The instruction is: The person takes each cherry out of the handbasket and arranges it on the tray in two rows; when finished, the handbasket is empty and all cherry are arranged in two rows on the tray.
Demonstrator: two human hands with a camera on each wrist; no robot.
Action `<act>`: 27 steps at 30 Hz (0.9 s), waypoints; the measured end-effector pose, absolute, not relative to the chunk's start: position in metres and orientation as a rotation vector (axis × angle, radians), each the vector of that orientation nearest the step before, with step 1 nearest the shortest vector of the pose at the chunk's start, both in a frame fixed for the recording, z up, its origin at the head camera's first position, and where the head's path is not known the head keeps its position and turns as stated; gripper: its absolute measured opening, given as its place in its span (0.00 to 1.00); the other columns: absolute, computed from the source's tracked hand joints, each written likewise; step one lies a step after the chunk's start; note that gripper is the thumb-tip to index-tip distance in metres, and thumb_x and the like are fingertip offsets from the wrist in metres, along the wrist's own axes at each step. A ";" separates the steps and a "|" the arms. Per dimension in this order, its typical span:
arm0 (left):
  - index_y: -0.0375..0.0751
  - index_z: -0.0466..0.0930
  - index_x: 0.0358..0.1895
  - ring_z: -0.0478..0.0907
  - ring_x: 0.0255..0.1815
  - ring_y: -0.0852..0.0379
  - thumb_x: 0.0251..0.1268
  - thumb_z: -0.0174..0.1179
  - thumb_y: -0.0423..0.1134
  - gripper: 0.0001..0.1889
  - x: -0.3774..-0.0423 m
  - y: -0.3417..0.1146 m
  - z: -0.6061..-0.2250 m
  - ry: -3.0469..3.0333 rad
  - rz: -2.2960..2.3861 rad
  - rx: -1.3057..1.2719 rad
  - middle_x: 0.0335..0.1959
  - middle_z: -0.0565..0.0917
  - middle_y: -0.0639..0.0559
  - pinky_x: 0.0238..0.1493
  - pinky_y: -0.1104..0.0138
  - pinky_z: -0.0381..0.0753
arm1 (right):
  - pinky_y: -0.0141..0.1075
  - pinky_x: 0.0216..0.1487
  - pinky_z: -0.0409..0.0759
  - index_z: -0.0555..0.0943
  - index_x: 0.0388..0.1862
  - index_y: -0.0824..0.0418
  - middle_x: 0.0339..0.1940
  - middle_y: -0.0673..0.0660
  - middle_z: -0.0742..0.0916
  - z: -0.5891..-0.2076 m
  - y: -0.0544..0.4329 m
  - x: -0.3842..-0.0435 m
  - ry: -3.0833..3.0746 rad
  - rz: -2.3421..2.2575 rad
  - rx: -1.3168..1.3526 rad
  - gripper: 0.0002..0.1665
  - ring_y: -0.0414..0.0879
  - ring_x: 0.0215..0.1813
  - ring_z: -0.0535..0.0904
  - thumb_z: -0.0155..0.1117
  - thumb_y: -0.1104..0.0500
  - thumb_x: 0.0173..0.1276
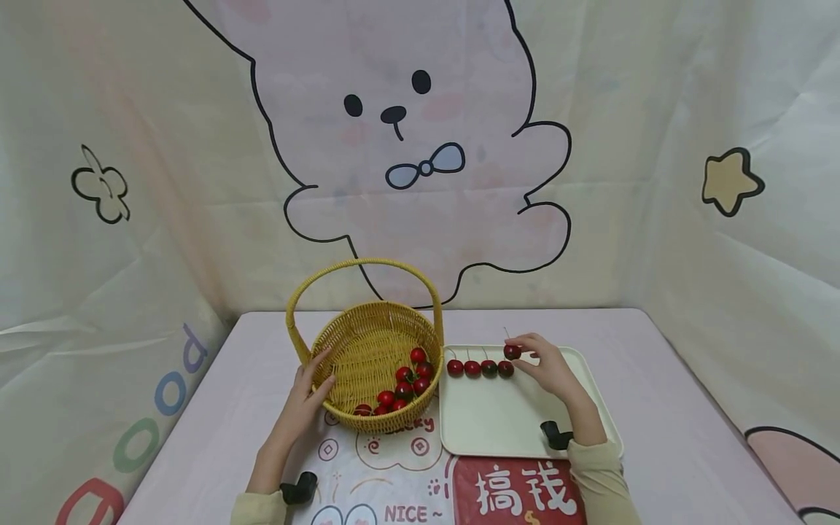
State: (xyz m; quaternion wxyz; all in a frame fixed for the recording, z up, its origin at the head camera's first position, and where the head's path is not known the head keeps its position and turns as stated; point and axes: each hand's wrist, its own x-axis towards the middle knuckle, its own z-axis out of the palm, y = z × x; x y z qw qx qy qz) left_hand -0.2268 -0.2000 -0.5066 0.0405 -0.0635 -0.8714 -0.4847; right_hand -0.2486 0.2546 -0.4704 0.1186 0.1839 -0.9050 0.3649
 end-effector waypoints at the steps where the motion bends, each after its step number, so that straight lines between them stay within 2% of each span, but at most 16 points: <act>1: 0.63 0.52 0.71 0.54 0.68 0.31 0.69 0.50 0.49 0.29 -0.226 -0.200 -0.506 -2.669 -1.487 -0.192 0.68 0.53 0.36 0.59 0.34 0.55 | 0.54 0.44 0.75 0.78 0.52 0.64 0.47 0.60 0.80 -0.471 0.257 -0.249 -2.656 1.066 0.525 0.22 0.56 0.47 0.78 0.65 0.70 0.57; 9: 0.60 0.52 0.71 0.54 0.68 0.32 0.69 0.49 0.49 0.29 -0.227 -0.200 -0.506 -2.674 -1.489 -0.192 0.67 0.53 0.36 0.60 0.34 0.55 | 0.54 0.43 0.75 0.78 0.51 0.67 0.46 0.64 0.80 -0.480 0.272 -0.249 -2.710 1.049 0.459 0.21 0.60 0.46 0.78 0.65 0.71 0.56; 15: 0.62 0.52 0.71 0.56 0.67 0.32 0.69 0.49 0.49 0.29 -0.228 -0.201 -0.508 -2.672 -1.481 -0.191 0.67 0.55 0.36 0.59 0.34 0.55 | 0.55 0.42 0.76 0.77 0.52 0.70 0.46 0.67 0.80 -0.487 0.277 -0.251 -2.743 1.060 0.442 0.23 0.63 0.45 0.79 0.64 0.72 0.56; 21: 0.64 0.52 0.71 0.55 0.67 0.33 0.69 0.49 0.49 0.29 -0.228 -0.200 -0.507 -2.674 -1.487 -0.188 0.67 0.54 0.36 0.60 0.34 0.55 | 0.53 0.41 0.77 0.78 0.49 0.71 0.44 0.68 0.80 -0.495 0.280 -0.252 -2.744 1.081 0.463 0.21 0.63 0.43 0.79 0.65 0.74 0.53; 27: 0.65 0.52 0.71 0.56 0.67 0.33 0.69 0.49 0.49 0.29 -0.228 -0.200 -0.508 -2.672 -1.485 -0.188 0.67 0.55 0.36 0.59 0.34 0.56 | 0.54 0.43 0.77 0.78 0.48 0.72 0.46 0.70 0.80 -0.497 0.279 -0.252 -2.753 1.102 0.470 0.20 0.64 0.44 0.79 0.64 0.75 0.53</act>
